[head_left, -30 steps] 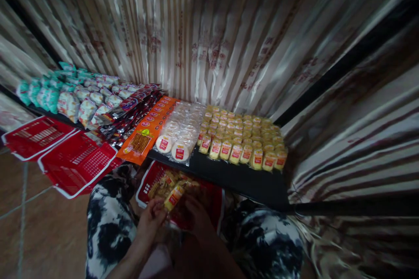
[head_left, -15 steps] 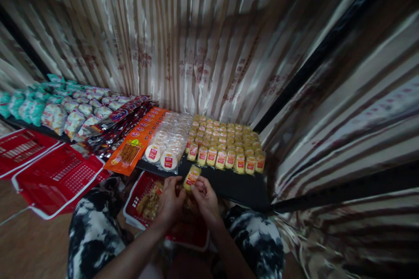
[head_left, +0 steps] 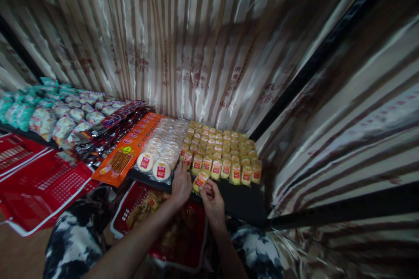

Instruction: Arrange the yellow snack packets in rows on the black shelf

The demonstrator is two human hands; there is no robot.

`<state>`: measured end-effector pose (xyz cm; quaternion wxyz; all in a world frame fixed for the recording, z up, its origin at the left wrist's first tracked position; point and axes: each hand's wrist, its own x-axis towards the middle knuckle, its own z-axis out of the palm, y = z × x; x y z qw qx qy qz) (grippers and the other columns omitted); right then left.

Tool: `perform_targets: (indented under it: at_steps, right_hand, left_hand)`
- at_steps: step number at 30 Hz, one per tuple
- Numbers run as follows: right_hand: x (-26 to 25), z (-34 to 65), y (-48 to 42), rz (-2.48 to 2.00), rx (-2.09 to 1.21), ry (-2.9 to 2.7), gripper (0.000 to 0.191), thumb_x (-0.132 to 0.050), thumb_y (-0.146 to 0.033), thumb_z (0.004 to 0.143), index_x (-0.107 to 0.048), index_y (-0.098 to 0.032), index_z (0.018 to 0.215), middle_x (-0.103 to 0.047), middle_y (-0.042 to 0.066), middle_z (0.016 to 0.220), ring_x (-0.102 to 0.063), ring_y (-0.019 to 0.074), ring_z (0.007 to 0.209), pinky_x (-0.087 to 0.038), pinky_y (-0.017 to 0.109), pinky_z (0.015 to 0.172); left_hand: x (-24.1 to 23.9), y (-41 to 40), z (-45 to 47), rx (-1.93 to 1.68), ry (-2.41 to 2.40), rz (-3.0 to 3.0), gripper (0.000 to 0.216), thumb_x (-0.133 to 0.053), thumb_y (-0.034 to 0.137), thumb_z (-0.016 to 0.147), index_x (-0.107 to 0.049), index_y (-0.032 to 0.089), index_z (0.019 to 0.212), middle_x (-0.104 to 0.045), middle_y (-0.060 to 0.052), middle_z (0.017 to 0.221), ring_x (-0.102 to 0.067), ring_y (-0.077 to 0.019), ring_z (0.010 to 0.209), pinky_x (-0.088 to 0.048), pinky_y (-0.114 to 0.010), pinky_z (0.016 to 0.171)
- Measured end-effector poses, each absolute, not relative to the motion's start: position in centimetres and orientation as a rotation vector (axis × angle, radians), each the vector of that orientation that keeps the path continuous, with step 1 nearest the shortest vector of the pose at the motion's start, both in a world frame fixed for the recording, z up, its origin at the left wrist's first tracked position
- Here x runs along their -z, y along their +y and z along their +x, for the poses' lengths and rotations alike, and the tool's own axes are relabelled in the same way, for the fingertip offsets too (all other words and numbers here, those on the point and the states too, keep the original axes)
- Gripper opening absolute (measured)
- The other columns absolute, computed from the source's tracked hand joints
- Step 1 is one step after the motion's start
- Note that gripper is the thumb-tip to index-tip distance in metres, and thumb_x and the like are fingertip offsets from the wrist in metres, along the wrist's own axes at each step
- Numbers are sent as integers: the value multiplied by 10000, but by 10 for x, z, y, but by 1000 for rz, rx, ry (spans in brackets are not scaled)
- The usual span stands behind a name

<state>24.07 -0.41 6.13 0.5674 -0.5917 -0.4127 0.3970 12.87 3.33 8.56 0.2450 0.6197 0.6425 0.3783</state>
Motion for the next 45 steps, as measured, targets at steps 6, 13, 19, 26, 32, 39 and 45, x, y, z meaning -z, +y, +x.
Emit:
perform_targets:
  at_steps: [6, 13, 19, 26, 32, 39, 45]
  right_hand:
    - [-62, 244, 1, -1424, -902, -960, 437, -639, -422, 657, -573, -153, 995, -613, 29, 769, -584, 139, 693, -488, 241, 610]
    - [-79, 235, 10, -1451, -768, -1162, 427, -587, -417, 724, -542, -155, 1058, -618, 37, 799, -573, 133, 675, -481, 241, 602]
    - [-101, 222, 20, -1501, -713, -1295, 326, -555, -414, 749, -533, -179, 974, -645, 40, 801, -586, 139, 638, -480, 252, 592]
    - [-103, 198, 37, -1611, -603, -1413, 266, -521, -409, 763, -532, -196, 923, -658, 28, 814, -600, 147, 626, -467, 266, 609]
    - [-98, 187, 52, -1614, -525, -1519, 213, -468, -379, 810, -556, -196, 875, -647, 39, 808, -603, 159, 665, -459, 272, 637]
    - [-90, 189, 56, -1526, -464, -1606, 231, -418, -315, 848, -605, -192, 905, -625, 69, 885, -592, 178, 776, -472, 299, 716]
    - [-83, 197, 55, -1509, -403, -1628, 295, -382, -252, 847, -619, -206, 1017, -594, 76, 976, -574, 181, 890, -477, 307, 779]
  left_hand:
    - [-69, 35, 133, -1068, 1756, 1775, 448, -295, 156, 830, -479, 54, 1226, -484, -165, 1299, -418, -224, 1230, -322, -419, 1060]
    - [-72, 36, 127, -1135, 1731, 1685, 410, -293, 201, 868, -493, 101, 1212, -431, -154, 1349, -382, -225, 1264, -326, -433, 1058]
    - [-85, 18, 120, -1242, 1737, 1824, 398, -335, 204, 860, -472, 109, 1222, -438, -151, 1331, -366, -225, 1269, -320, -442, 1056]
    - [-78, -1, 109, -1241, 1802, 2010, 484, -339, 73, 781, -465, 121, 1246, -470, -126, 1311, -384, -213, 1252, -328, -429, 1053]
    - [-63, 7, 104, -1188, 1723, 1992, 525, -290, 60, 782, -404, 69, 1295, -437, -163, 1347, -358, -202, 1284, -344, -419, 1056]
    - [-44, 23, 103, -1168, 1682, 1959, 553, -310, 57, 751, -405, 60, 1296, -442, -174, 1343, -374, -215, 1277, -358, -422, 1050]
    - [-51, 25, 106, -1161, 1682, 2118, 482, -313, 77, 809, -443, 83, 1273, -474, -171, 1312, -410, -226, 1244, -376, -429, 1031]
